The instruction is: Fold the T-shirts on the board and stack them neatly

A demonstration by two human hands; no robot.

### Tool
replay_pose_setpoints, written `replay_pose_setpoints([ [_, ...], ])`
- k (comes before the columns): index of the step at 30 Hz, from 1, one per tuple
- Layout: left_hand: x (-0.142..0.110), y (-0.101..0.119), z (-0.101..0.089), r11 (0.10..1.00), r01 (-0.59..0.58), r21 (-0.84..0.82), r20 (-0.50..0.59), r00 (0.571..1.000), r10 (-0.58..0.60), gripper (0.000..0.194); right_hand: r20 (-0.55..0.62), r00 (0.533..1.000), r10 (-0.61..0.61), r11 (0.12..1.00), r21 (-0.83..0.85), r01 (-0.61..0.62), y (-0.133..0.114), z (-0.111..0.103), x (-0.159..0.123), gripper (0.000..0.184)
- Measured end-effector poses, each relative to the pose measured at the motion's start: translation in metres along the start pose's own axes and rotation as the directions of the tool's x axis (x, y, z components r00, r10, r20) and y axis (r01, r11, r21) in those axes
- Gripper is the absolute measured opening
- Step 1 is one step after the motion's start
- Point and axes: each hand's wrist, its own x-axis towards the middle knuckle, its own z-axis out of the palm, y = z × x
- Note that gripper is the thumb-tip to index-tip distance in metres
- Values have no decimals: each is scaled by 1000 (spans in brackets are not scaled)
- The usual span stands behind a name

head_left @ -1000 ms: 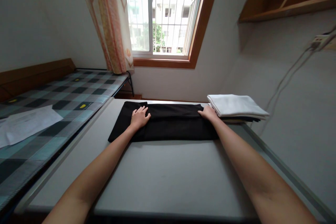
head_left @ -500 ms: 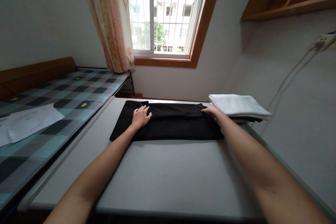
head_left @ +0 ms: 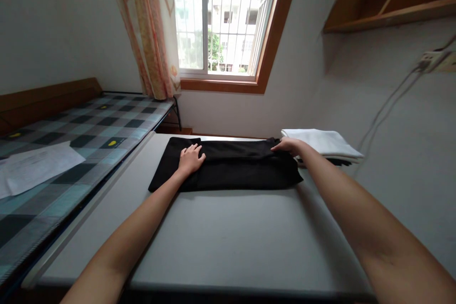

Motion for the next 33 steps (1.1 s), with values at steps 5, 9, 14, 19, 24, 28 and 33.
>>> replay_pose_setpoints([
  [5, 0, 0, 1, 1000, -8, -5, -11, 1000, 8, 50, 93, 991, -94, 990, 114, 84, -49, -20, -18, 25],
  [9, 0, 0, 0, 1000, 1, -11, 7, 1000, -1, 49, 220, 889, -400, 881, 359, 308, -89, -1, -43, 37],
  [14, 0, 1, 0, 1000, 1, -18, 1, 1000, -1, 49, 285, 771, -569, 822, 169, 544, -100, 44, -55, 44],
  [19, 1, -1, 2, 1000, 3, -16, 7, 1000, -3, 49, 116, 687, -718, 625, -328, 708, -75, 70, -45, 45],
  [24, 1, 1, 0, 1000, 1, -19, 3, 1000, -1, 48, -48, 653, -756, 576, -522, 629, -59, 80, -68, 44],
  [28, -1, 1, -1, 1000, 2, -29, 0, 1000, -2, 48, -18, 738, -675, 594, -606, 529, -65, 81, -98, 47],
  [33, -2, 2, -7, 998, -40, -43, -67, 997, 37, 37, 193, 771, -607, 556, -589, 586, -76, 76, -115, 42],
])
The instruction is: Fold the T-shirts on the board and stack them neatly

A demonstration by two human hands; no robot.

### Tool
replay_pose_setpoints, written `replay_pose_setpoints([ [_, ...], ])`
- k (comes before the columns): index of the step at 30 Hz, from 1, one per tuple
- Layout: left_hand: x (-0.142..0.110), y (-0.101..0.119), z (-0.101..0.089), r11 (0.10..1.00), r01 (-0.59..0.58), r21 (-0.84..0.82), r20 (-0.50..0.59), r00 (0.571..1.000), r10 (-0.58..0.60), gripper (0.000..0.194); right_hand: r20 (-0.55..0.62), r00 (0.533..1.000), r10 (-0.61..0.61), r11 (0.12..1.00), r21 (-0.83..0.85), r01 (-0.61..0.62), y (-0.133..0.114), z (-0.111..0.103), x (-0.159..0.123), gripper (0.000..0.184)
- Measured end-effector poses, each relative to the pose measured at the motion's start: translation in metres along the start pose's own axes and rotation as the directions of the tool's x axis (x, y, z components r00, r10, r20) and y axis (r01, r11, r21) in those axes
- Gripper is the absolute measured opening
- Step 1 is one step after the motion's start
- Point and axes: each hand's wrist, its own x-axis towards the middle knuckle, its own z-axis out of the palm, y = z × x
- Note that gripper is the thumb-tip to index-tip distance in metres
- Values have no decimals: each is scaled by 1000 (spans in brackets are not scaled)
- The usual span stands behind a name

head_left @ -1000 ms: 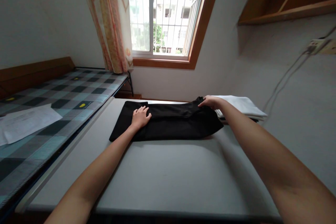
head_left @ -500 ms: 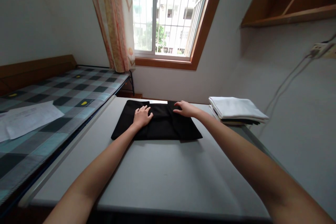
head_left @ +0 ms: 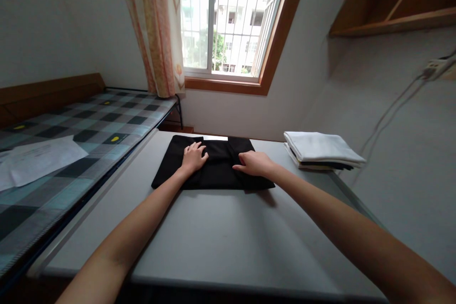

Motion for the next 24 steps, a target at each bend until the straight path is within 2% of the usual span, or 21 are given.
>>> replay_pose_setpoints([
  [3, -3, 16, -12, 993, -118, -19, -34, 992, 118, 28, 1, 1000, 30, 999, 29, -30, 8, -4, 6, 34],
  [5, -9, 36, -20, 956, -276, -95, 4, 961, 278, 25, -27, 997, 66, 995, 71, -64, 20, -3, 16, 29],
  [6, -15, 49, -23, 910, -385, -156, 25, 919, 393, 25, -50, 995, 85, 992, 94, -80, 26, -2, 22, 28],
  [8, -28, 74, -26, 774, -585, -241, 38, 792, 610, 27, -98, 987, 127, 984, 136, -113, 39, 1, 39, 29],
  [9, -35, 85, -25, 723, -644, -251, 32, 741, 671, 32, -119, 982, 146, 980, 151, -127, 44, 3, 48, 30],
  [12, -55, 107, -19, 648, -738, -188, 15, 658, 753, 47, -150, 975, 165, 975, 175, -138, 53, 10, 74, 36],
  [14, -63, 112, -14, 630, -767, -117, 17, 633, 774, 49, -155, 976, 154, 977, 169, -127, 53, 15, 90, 40],
  [19, -64, 111, -7, 653, -757, -32, 9, 653, 757, 26, -101, 977, 185, 974, 148, -169, 55, 31, 116, 41],
  [22, -57, 110, -16, 642, -766, -14, 29, 642, 767, 22, -82, 978, 192, 971, 159, -177, 61, 36, 125, 39],
  [24, -50, 107, -33, 637, -771, -17, 71, 634, 770, 16, -98, 977, 192, 971, 167, -174, 65, 35, 130, 38],
])
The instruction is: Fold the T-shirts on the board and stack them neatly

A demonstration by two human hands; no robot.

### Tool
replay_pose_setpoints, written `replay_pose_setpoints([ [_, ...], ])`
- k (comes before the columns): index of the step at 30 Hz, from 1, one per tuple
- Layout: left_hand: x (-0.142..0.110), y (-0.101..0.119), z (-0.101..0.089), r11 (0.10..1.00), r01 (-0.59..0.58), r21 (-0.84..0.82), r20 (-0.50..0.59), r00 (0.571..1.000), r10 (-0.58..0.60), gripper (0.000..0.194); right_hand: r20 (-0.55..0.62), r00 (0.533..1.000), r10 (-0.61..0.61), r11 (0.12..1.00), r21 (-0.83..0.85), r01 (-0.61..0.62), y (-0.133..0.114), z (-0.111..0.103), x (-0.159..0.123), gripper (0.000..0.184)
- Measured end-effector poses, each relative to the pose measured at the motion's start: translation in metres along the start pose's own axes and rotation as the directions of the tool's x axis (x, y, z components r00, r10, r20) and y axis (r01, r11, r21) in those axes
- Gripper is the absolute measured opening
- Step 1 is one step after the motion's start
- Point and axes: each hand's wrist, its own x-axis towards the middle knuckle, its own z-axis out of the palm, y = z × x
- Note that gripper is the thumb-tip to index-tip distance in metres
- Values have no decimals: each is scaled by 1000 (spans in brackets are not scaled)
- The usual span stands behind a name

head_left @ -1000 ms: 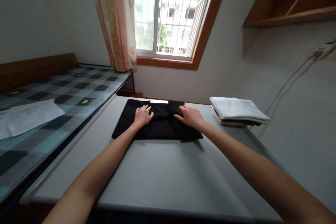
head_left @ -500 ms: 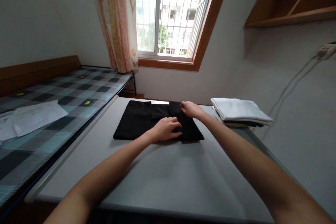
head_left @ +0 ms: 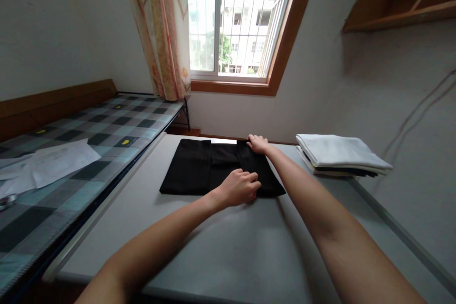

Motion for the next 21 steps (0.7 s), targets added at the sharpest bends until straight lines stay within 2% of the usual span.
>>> replay_pose_setpoints([
  [2, -2, -10, -23, 999, 24, -21, 49, 999, -23, 11, -61, 998, -9, 999, 46, 12, -1, -3, 5, 38],
  [4, -6, -19, -43, 994, 98, -47, 103, 990, -92, 8, -138, 990, -28, 993, 111, 43, -6, -5, 8, 38],
  [6, -11, -27, -55, 986, 146, -86, 182, 975, -128, 8, -169, 983, -70, 986, 137, 94, -15, -3, 8, 37],
  [9, -15, -30, -53, 976, 164, -142, 323, 940, -111, 12, -98, 983, -154, 985, 67, 160, -29, 8, 4, 35],
  [11, -15, -29, -48, 972, 180, -148, 387, 916, -110, 11, -67, 985, -161, 987, 21, 162, -36, 15, 1, 35],
  [14, -13, -29, -47, 972, 200, -126, 395, 908, -136, 9, -77, 988, -135, 991, -4, 135, -38, 19, -1, 37],
  [18, -14, -32, -58, 977, 196, -78, 351, 923, -157, 9, -198, 976, -85, 996, 24, 91, -35, 12, 0, 40],
  [21, -17, -33, -59, 969, 240, -65, 398, 896, -195, 7, -193, 979, -63, 998, -12, 61, -35, 11, 0, 42],
])
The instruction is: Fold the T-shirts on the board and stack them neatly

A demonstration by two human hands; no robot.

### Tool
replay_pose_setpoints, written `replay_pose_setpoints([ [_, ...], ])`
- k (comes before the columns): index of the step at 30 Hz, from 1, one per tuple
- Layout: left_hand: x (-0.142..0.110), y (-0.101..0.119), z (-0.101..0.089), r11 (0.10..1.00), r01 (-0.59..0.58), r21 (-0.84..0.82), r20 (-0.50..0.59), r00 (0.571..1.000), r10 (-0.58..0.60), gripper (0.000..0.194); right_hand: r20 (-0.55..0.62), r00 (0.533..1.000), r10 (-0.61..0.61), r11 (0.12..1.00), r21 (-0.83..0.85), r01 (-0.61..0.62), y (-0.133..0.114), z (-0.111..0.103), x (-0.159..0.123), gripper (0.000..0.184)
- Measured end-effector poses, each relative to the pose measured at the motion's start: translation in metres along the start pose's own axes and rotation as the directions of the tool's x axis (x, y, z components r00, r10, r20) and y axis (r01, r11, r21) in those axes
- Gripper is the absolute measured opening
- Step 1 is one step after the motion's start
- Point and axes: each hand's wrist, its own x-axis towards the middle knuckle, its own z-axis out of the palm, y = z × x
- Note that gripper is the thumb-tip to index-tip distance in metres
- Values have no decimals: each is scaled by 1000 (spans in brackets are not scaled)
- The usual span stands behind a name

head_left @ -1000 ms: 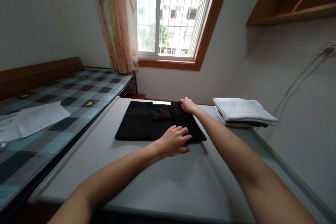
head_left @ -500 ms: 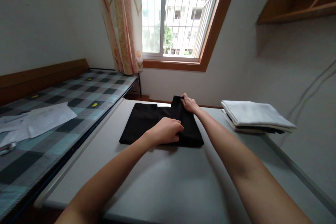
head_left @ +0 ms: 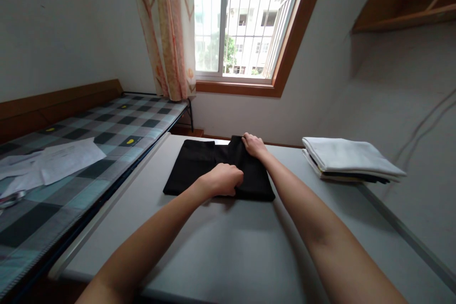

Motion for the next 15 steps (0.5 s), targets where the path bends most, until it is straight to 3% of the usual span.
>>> replay_pose_setpoints([
  [2, 1, 1, 3, 999, 40, -15, 56, 998, -39, 13, 41, 999, 5, 998, -58, -2, -4, 2, -2, 39],
  [4, 5, 3, 8, 997, 77, -13, 33, 997, -77, 28, 10, 1000, 3, 997, -81, -2, -11, 3, -6, 37],
  [7, 14, 5, 18, 995, 99, -2, -168, 981, -98, 34, -81, 996, -28, 999, -17, 27, -21, 0, -10, 37],
  [11, 27, -1, 44, 997, 75, -26, -402, 912, -79, 36, -133, 990, -37, 991, 121, 53, -18, -8, -15, 42],
  [13, 32, -7, 62, 996, 76, -56, -423, 901, -92, 55, -133, 990, -54, 985, 156, 75, -8, -8, -17, 44],
  [15, 35, -12, 80, 989, 115, -93, -377, 915, -142, 73, -68, 992, -106, 982, 149, 115, 4, -3, -20, 46],
])
